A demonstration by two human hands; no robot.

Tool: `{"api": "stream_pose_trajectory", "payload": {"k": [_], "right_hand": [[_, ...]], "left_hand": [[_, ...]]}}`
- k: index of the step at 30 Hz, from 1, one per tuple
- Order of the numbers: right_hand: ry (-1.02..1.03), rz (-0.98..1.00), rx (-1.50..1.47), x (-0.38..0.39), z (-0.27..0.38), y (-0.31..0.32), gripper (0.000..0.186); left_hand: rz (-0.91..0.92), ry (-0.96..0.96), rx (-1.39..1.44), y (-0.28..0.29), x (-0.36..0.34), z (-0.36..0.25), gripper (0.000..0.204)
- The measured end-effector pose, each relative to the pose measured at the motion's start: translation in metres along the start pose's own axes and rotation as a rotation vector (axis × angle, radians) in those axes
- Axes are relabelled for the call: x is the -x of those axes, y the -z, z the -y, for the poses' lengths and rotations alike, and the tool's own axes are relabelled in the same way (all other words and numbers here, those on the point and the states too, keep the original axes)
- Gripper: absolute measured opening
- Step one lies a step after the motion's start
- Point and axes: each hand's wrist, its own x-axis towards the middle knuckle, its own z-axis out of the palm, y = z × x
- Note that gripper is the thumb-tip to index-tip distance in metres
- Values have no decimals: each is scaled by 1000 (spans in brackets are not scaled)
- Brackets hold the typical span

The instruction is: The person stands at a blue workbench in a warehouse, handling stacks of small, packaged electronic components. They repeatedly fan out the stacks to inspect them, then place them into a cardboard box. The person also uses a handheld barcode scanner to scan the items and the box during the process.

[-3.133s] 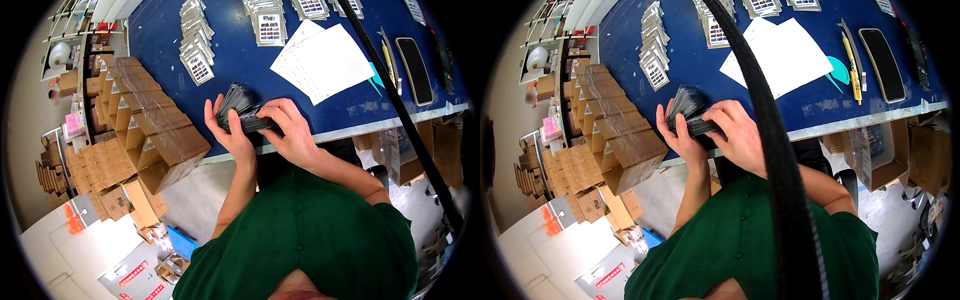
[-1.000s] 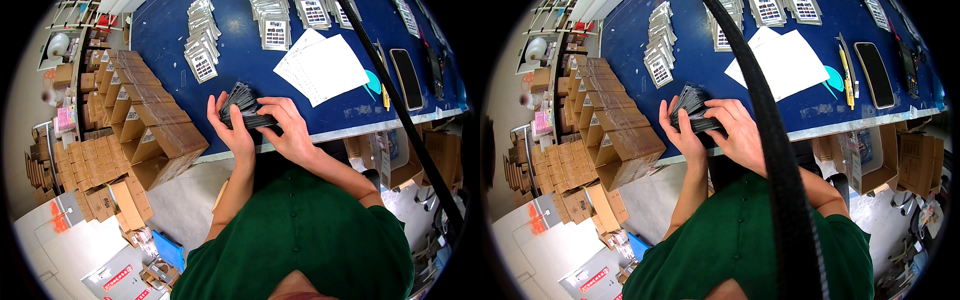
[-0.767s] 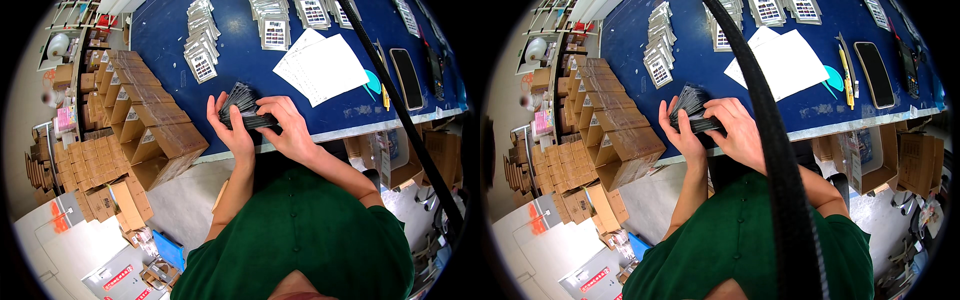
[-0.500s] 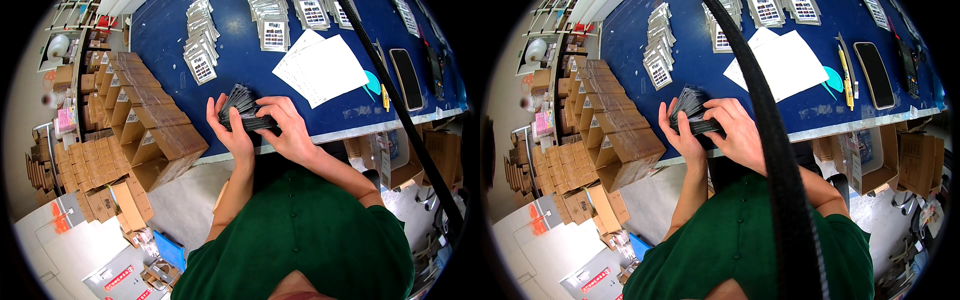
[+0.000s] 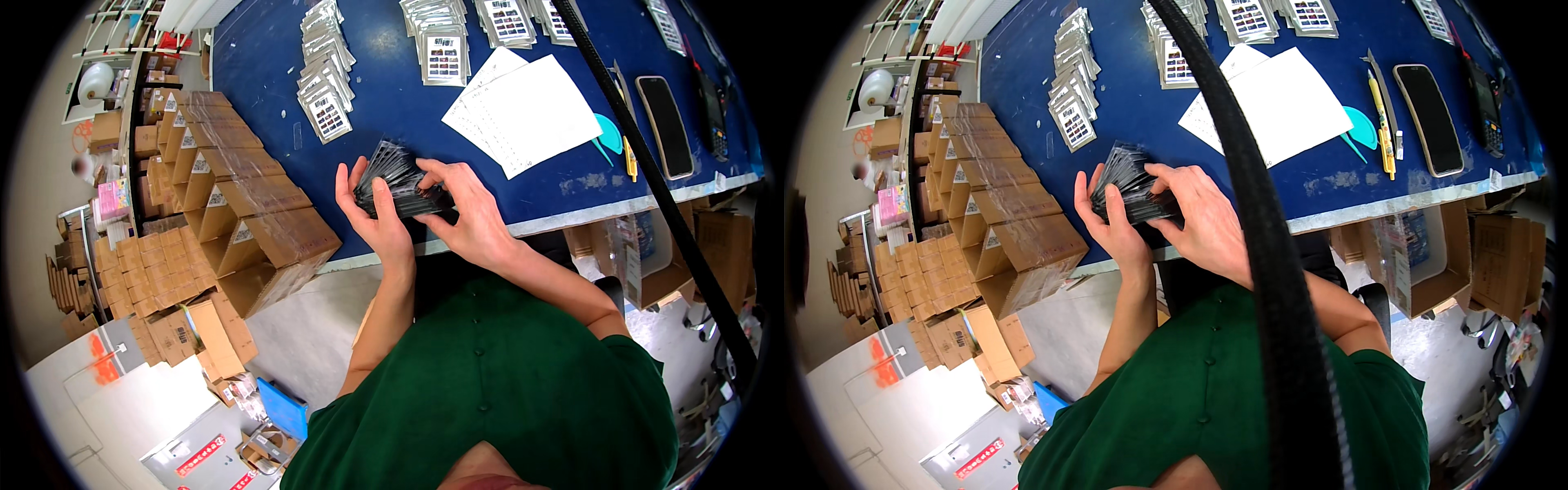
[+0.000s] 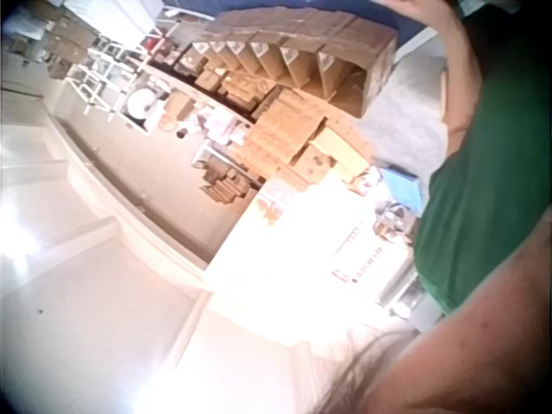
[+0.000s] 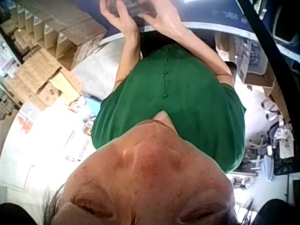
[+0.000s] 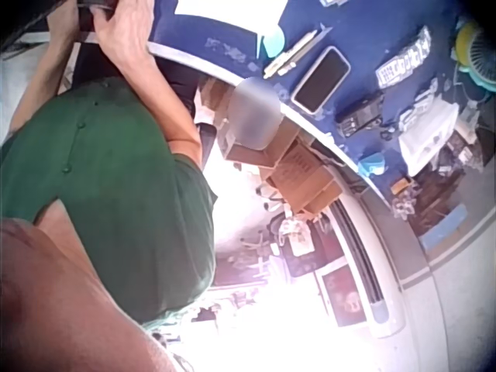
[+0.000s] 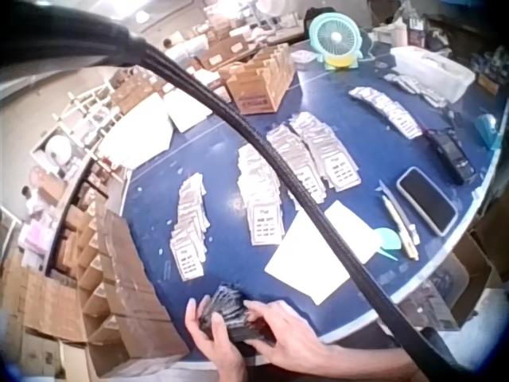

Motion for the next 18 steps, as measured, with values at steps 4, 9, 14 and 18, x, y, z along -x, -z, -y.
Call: {"api": "stream_pose_trajectory", "payload": {"k": [4,9,14,18], "right_hand": [[55,16,67,1,-2,1,72],[64,10,72,1,-3,0,71],[70,-15,74,1,-3,-1,57],[70,-12,66,2,-3,-1,40]], "left_hand": [[3,-1,-4,0,0,-2,50],[-1,5,-10,1,0,-1,50],[0,21,10,0,0,-1,48],[-5,31,10,1,-1,0,47]]}}
